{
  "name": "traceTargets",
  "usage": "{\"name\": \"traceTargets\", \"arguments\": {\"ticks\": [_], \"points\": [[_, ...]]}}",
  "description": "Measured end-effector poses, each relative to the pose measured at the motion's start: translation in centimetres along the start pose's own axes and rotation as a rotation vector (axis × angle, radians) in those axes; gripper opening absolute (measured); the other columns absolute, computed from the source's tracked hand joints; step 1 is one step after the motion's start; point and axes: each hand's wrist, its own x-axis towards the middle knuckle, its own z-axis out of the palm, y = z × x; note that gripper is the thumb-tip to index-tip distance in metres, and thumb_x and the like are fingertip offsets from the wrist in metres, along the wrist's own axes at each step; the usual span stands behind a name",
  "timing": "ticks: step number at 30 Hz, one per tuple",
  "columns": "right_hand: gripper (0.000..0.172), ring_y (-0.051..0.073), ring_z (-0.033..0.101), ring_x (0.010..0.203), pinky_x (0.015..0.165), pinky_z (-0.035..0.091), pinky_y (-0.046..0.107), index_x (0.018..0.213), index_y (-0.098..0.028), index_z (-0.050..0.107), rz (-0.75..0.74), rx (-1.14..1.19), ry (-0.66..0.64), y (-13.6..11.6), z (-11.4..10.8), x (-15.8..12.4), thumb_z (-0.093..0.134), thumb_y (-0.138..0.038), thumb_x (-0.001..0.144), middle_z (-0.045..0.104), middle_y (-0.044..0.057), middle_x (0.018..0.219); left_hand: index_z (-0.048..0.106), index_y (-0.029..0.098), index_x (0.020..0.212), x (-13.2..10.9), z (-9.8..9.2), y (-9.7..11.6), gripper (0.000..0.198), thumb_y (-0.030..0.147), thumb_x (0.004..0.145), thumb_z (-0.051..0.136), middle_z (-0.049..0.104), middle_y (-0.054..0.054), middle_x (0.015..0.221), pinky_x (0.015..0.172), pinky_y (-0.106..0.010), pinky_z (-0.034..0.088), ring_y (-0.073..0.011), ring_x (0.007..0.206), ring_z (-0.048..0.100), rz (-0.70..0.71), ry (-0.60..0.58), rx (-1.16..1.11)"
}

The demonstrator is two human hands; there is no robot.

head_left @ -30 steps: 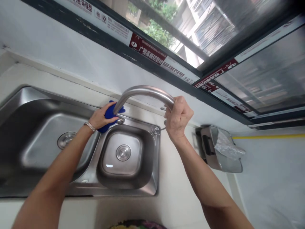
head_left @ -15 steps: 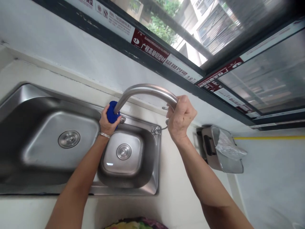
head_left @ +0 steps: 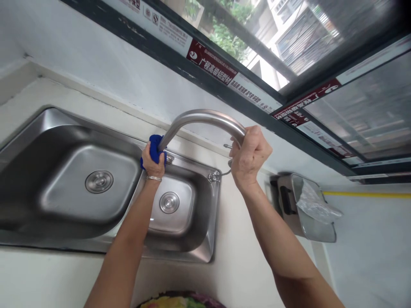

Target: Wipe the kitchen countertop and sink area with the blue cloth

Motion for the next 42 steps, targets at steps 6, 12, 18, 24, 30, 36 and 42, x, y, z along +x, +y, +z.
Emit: {"name": "traceTargets", "arguments": {"ticks": [6,12,18,24,30,36,42], "points": [[0.052,0.011,0.049,0.049,0.052,0.038,0.026,0.073,-0.022,0.055,-0.007,0.018,-0.005,0.1,-0.1,-0.1,0.024,-0.054,0.101,0.045,-0.005,0.053,0.049,0.014,0.132,0.3,0.5,0.5,0.06,0.055,0.094,0.029,0.061,-0.018,0.128,0.104,-0.04,0.046,-0.0249,0.121,0.059,-0.129,0.095,-0.056],[0.055,0.011,0.048,0.048,0.052,0.039,0.026,0.073,-0.022,0.055,-0.001,0.018,0.005,0.0,-0.1,0.0,0.023,-0.058,0.1,0.043,-0.005,0.052,0.051,0.016,0.129,0.8,0.2,0.7,0.055,0.052,0.097,0.025,0.06,-0.016,0.129,0.108,-0.041,0.041,-0.0238,0.123,0.056,-0.256,0.067,-0.136],[0.055,0.011,0.051,0.051,0.054,0.04,0.026,0.07,-0.022,0.055,-0.009,0.025,0.021,0.0,0.0,-0.1,0.024,-0.057,0.099,0.046,-0.004,0.053,0.056,0.012,0.125,1.9,-0.9,-0.9,0.049,0.045,0.097,0.033,0.063,-0.018,0.124,0.107,-0.04,0.041,-0.0231,0.118,0.057,-0.253,0.032,-0.017],[0.057,0.012,0.055,0.053,0.054,0.04,0.026,0.074,-0.02,0.059,-0.004,0.055,-0.007,-0.3,-0.1,0.0,0.023,-0.058,0.099,0.051,-0.003,0.056,0.061,0.016,0.129,2.4,-3.7,-2.4,0.046,0.025,0.084,0.053,0.058,-0.02,0.125,0.107,-0.049,0.038,-0.0335,0.121,0.049,-0.116,-0.289,0.26],[0.059,0.013,0.057,0.054,0.055,0.041,0.025,0.073,-0.021,0.058,-0.052,0.02,0.016,-0.5,0.0,0.0,0.021,-0.06,0.098,0.053,-0.003,0.057,0.049,0.015,0.142,0.1,-7.1,-2.4,0.061,0.024,0.082,0.054,0.055,-0.02,0.134,0.107,-0.052,0.04,-0.0357,0.124,0.047,-0.031,-0.485,0.264],[0.058,0.012,0.057,0.054,0.057,0.04,0.025,0.072,-0.02,0.058,-0.004,0.039,-0.009,-0.7,-0.1,-0.1,0.023,-0.058,0.098,0.054,-0.003,0.057,0.063,0.016,0.123,-1.9,-11.7,-3.5,0.046,0.042,0.09,0.046,0.067,-0.019,0.118,0.105,-0.052,0.044,-0.0317,0.114,0.06,-0.073,-0.524,0.169],[0.058,0.011,0.056,0.055,0.056,0.04,0.024,0.071,-0.021,0.058,0.005,0.038,0.012,-0.4,0.0,0.0,0.023,-0.057,0.099,0.051,-0.004,0.057,0.062,0.018,0.125,-0.6,-12.5,-1.9,0.053,0.055,0.092,0.043,0.071,-0.014,0.117,0.101,-0.045,0.049,-0.0278,0.113,0.064,-0.276,-0.241,0.033]]}}
